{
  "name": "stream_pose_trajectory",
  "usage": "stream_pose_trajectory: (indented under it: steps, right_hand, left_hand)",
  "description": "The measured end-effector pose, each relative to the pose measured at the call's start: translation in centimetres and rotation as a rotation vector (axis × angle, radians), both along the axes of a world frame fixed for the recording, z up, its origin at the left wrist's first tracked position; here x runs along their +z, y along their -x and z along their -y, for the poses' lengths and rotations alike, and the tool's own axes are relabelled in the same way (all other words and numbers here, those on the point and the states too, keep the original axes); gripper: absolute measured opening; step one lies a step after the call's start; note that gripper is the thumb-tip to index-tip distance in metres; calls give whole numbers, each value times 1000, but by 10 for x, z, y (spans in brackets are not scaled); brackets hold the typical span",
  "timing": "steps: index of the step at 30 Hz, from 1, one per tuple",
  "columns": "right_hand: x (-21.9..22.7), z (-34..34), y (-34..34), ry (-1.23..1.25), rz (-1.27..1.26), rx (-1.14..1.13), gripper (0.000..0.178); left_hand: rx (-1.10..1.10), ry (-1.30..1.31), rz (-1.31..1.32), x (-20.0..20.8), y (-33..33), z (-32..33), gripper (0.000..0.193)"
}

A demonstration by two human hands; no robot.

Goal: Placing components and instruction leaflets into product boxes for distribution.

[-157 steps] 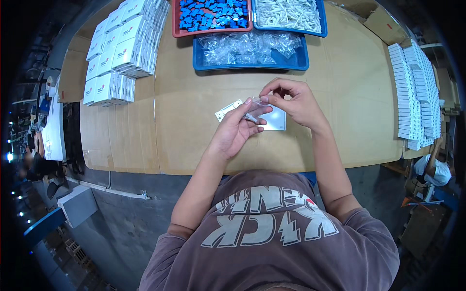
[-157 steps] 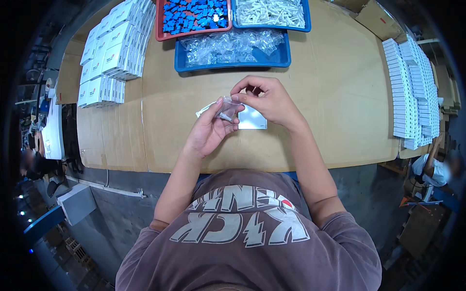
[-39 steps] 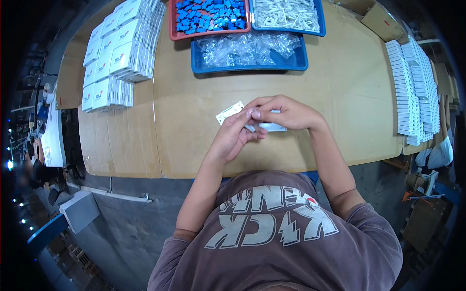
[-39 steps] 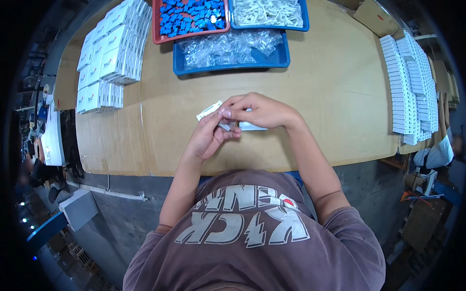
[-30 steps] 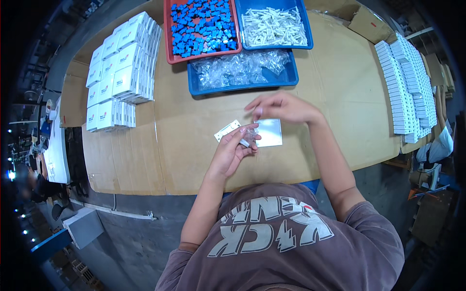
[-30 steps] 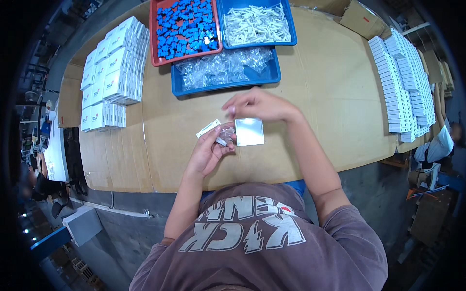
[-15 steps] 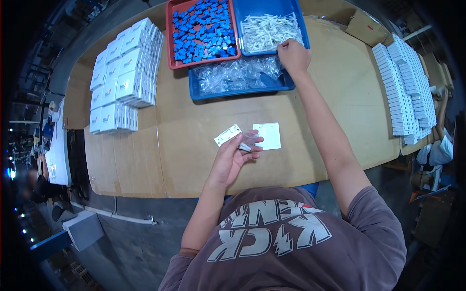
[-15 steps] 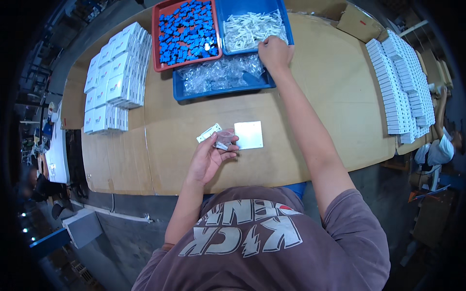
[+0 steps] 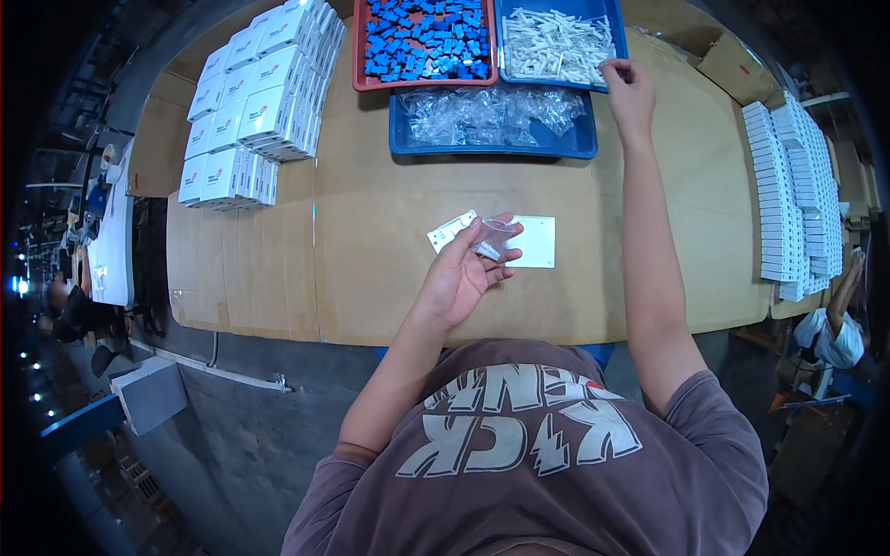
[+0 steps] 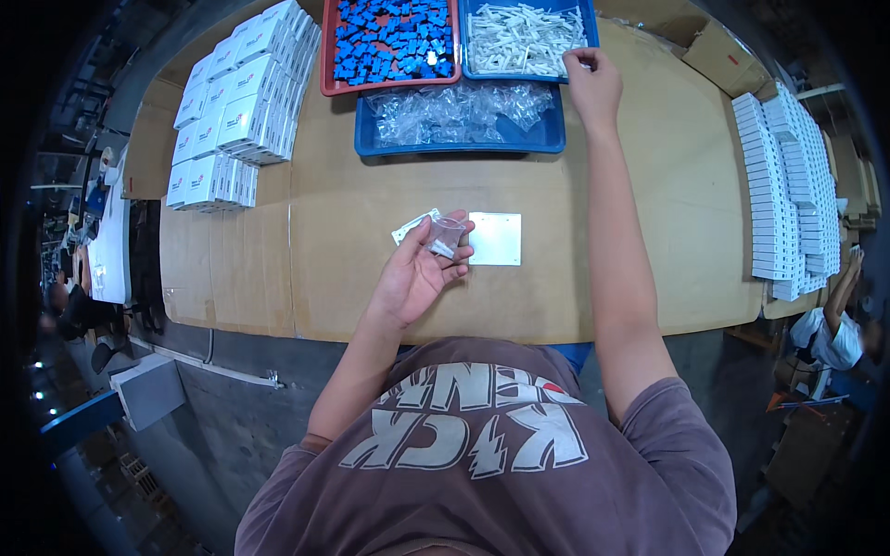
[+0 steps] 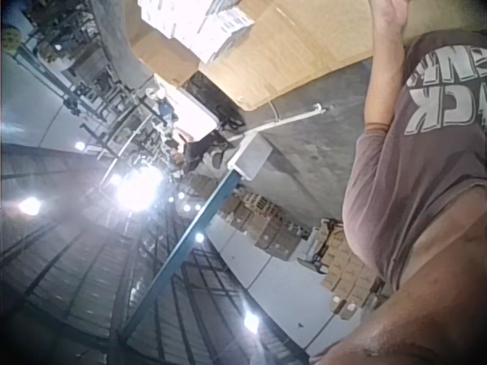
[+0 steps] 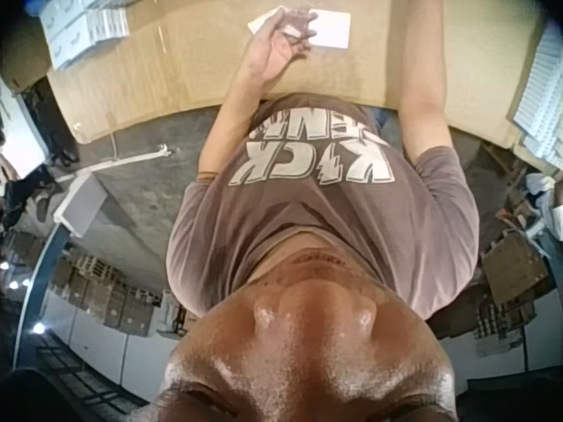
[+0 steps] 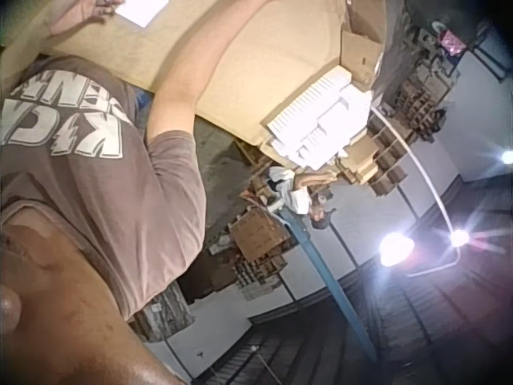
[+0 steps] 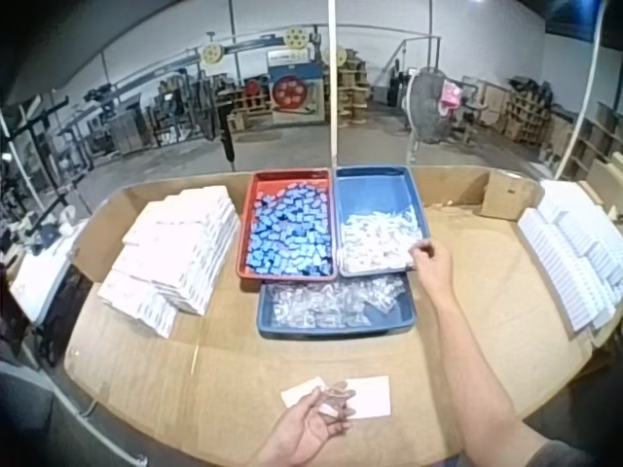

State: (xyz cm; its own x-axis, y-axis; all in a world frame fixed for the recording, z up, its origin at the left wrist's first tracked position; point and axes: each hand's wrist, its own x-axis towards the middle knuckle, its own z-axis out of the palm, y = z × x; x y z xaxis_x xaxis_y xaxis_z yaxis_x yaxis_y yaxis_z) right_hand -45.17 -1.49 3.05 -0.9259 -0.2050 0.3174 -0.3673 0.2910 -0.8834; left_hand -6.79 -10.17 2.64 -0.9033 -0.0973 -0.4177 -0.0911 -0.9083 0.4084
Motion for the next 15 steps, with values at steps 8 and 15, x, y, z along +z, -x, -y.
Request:
stream_pose_trajectory:
  steps: [8,15]
  right_hand:
    - [31,-48,-149,-31,424,661,13]
    - [45,-62,-183,-187,328,800,16]
  left_hand:
    - [114,-99,28,-13,6,3,48]
    - [93,-157,33,-21,15,3,45]
